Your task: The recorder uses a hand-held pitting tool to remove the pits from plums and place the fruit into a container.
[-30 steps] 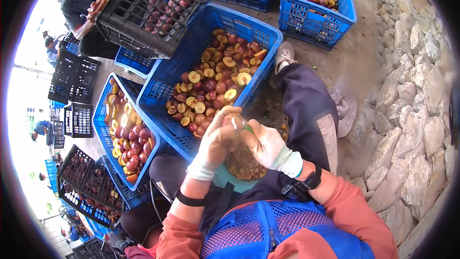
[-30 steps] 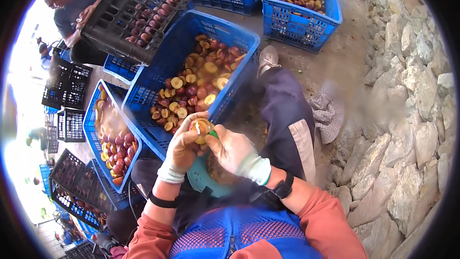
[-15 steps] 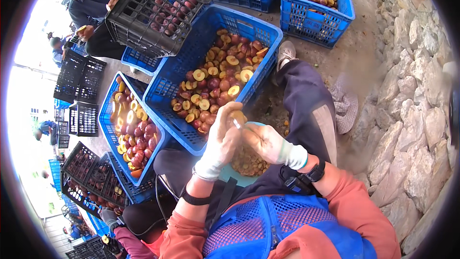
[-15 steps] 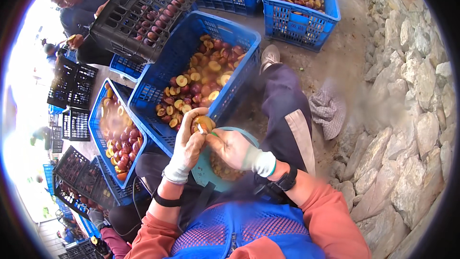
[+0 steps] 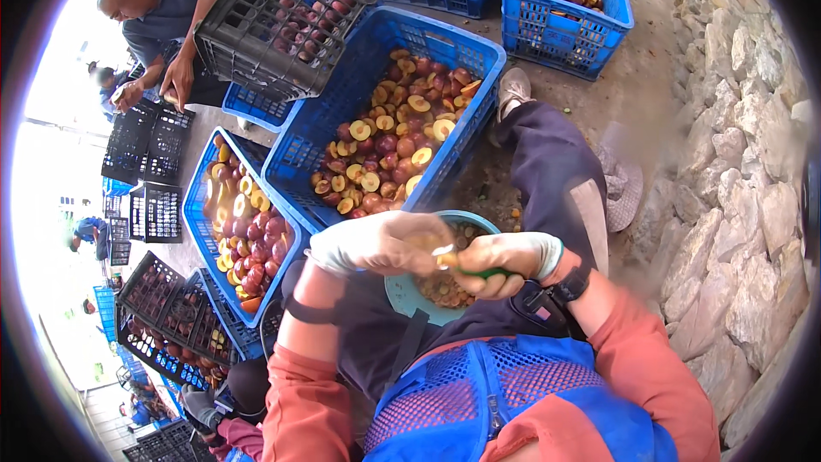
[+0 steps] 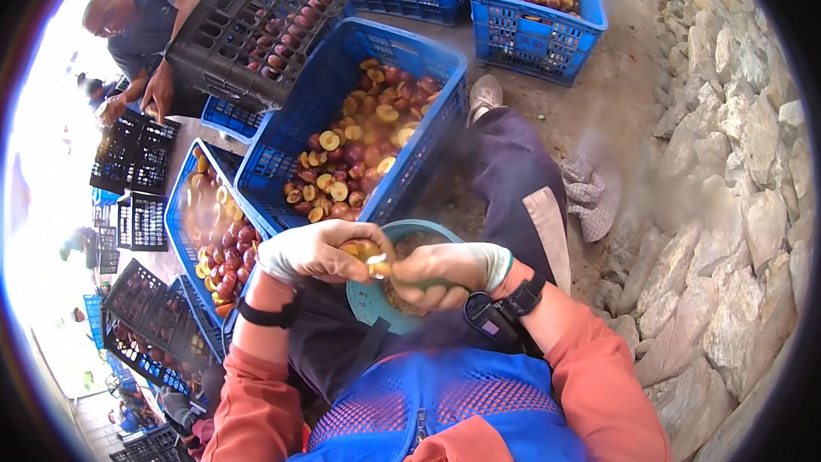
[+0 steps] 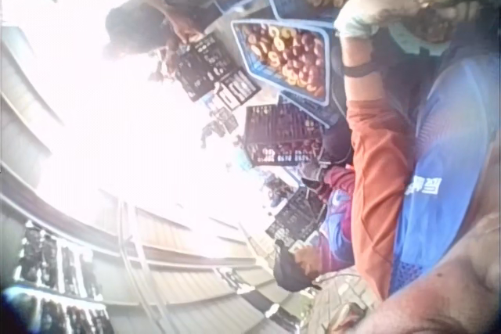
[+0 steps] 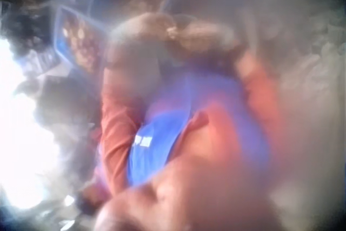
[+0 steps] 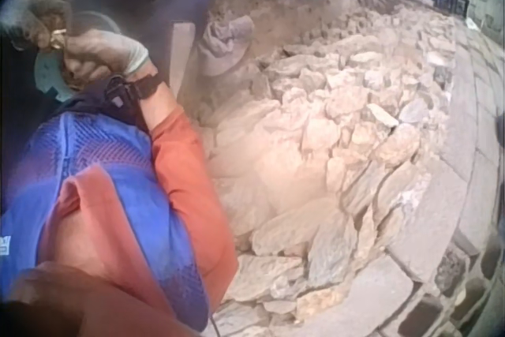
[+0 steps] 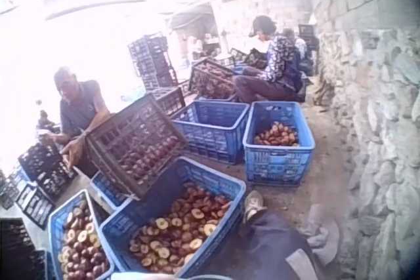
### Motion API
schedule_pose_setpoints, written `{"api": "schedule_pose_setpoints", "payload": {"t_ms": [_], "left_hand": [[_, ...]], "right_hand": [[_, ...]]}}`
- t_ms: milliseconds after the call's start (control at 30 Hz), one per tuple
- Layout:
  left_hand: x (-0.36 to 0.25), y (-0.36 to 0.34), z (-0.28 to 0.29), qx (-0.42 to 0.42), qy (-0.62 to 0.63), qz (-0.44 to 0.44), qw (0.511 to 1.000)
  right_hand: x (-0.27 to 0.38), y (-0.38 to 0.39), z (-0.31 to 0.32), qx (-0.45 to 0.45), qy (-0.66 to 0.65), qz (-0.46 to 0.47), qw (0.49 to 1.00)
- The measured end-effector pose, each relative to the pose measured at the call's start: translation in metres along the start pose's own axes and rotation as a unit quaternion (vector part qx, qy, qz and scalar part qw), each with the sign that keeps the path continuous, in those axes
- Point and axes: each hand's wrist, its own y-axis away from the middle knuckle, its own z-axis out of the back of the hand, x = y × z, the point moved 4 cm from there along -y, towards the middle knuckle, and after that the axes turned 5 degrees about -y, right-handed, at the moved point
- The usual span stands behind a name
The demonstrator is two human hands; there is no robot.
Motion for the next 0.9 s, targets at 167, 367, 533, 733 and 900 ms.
{"api": "schedule_pose_setpoints", "payload": {"t_ms": [167,367,533,733,900], "left_hand": [[0.093,-0.004,0.119,-0.293,-0.279,0.224,0.887],[0.200,-0.072,0.194,-0.282,-0.497,0.256,0.779],[0.261,-0.122,0.192,-0.226,-0.461,0.353,0.782],[0.263,-0.124,0.192,-0.236,-0.468,0.394,0.755],[0.201,-0.105,0.191,-0.357,-0.404,0.277,0.796]], "right_hand": [[-0.022,-0.018,0.048,-0.294,0.624,-0.099,0.717],[-0.001,-0.016,0.057,-0.379,0.584,0.032,0.717],[0.011,-0.010,0.051,-0.382,0.540,0.063,0.747],[0.023,-0.012,0.043,-0.369,0.562,0.123,0.730],[0.024,-0.013,0.049,-0.458,0.492,0.260,0.693]]}}
